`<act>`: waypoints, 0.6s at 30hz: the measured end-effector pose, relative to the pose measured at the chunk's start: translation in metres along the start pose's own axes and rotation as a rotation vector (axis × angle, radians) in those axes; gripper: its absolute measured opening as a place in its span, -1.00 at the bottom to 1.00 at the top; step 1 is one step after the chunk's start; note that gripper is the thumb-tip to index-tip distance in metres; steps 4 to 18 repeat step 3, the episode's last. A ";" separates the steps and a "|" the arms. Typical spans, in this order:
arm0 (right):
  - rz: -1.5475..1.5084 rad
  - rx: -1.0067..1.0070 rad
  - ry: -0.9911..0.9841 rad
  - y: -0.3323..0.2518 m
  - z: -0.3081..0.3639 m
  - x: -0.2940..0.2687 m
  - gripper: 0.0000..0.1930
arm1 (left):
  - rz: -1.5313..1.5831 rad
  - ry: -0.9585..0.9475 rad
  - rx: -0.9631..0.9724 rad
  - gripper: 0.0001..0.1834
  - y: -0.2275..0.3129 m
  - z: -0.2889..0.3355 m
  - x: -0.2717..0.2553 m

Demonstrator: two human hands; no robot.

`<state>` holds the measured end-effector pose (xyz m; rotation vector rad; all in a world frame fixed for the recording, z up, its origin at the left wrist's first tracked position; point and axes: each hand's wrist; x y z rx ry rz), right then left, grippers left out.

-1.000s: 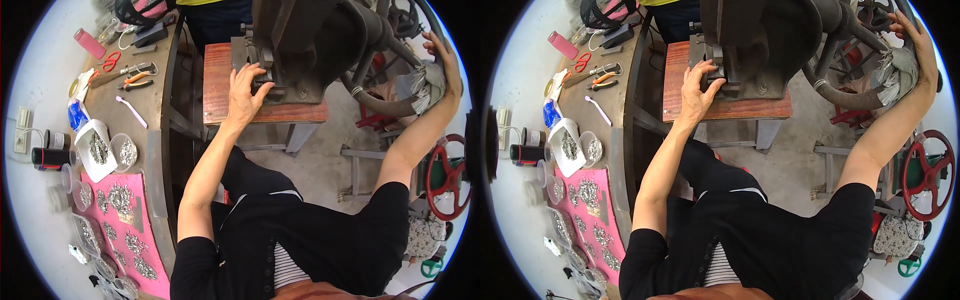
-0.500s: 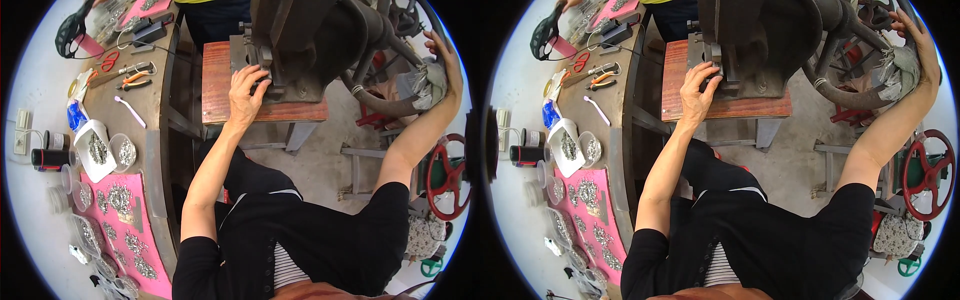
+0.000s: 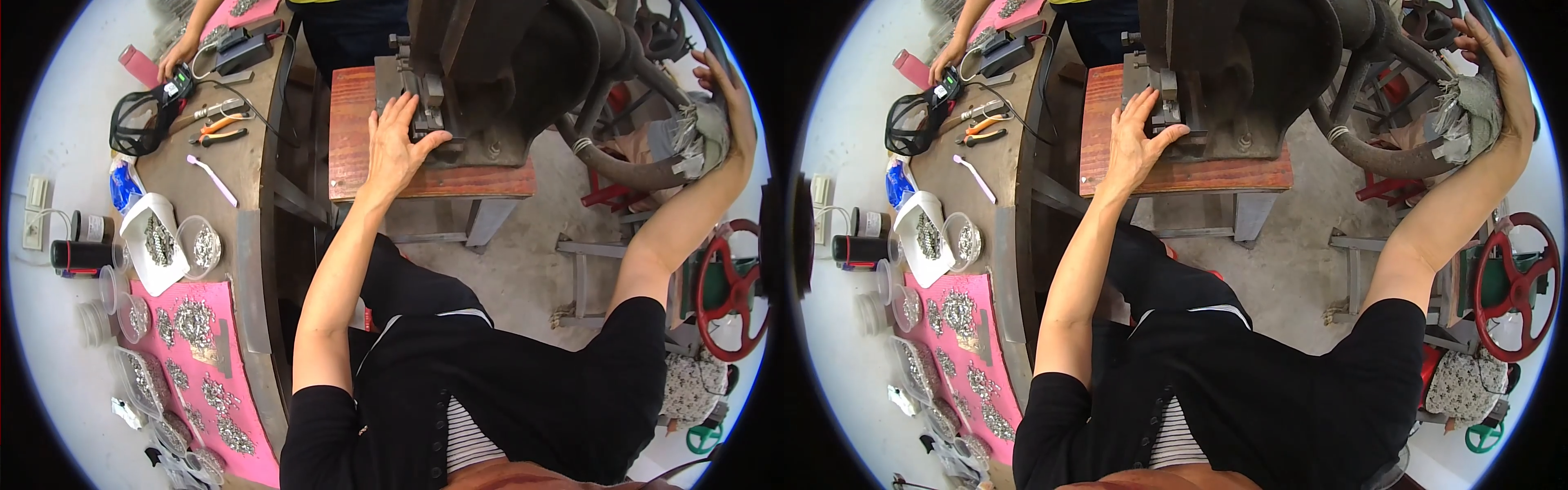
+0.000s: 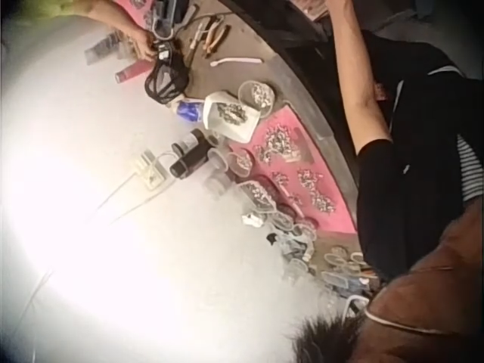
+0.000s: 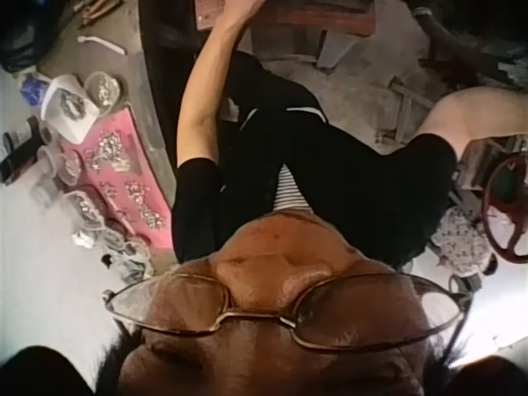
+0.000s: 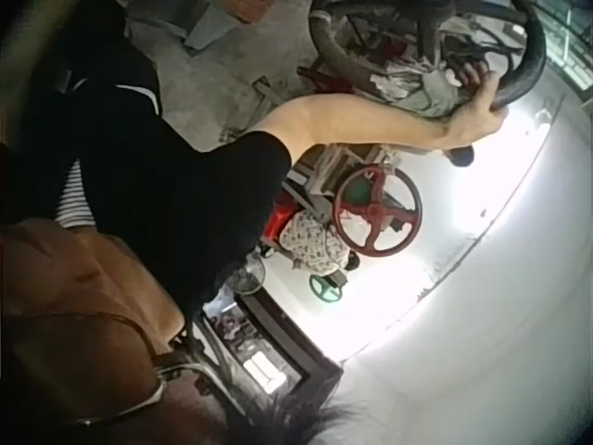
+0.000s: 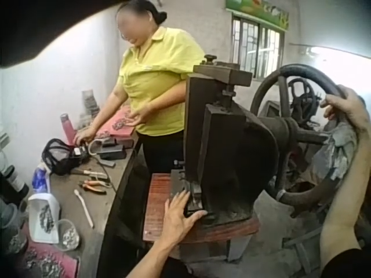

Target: Assembling small metal components into a guide strip template on a workbench.

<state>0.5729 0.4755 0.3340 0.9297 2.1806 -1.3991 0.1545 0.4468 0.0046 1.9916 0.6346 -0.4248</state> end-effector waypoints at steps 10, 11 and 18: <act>-0.014 0.080 0.031 0.005 0.002 -0.005 -0.37 | -0.002 -0.086 0.001 -0.10 -0.003 -0.003 -0.003; -0.014 0.080 0.031 0.005 0.002 -0.005 -0.37 | -0.002 -0.086 0.001 -0.10 -0.003 -0.003 -0.003; -0.014 0.080 0.031 0.005 0.002 -0.005 -0.37 | -0.002 -0.086 0.001 -0.10 -0.003 -0.003 -0.003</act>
Point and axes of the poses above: each hand's wrist, its own z-axis away from the middle knuckle, its own x-axis out of the palm, y = z × x, and after that the axes turned 4 degrees about -y, right-handed
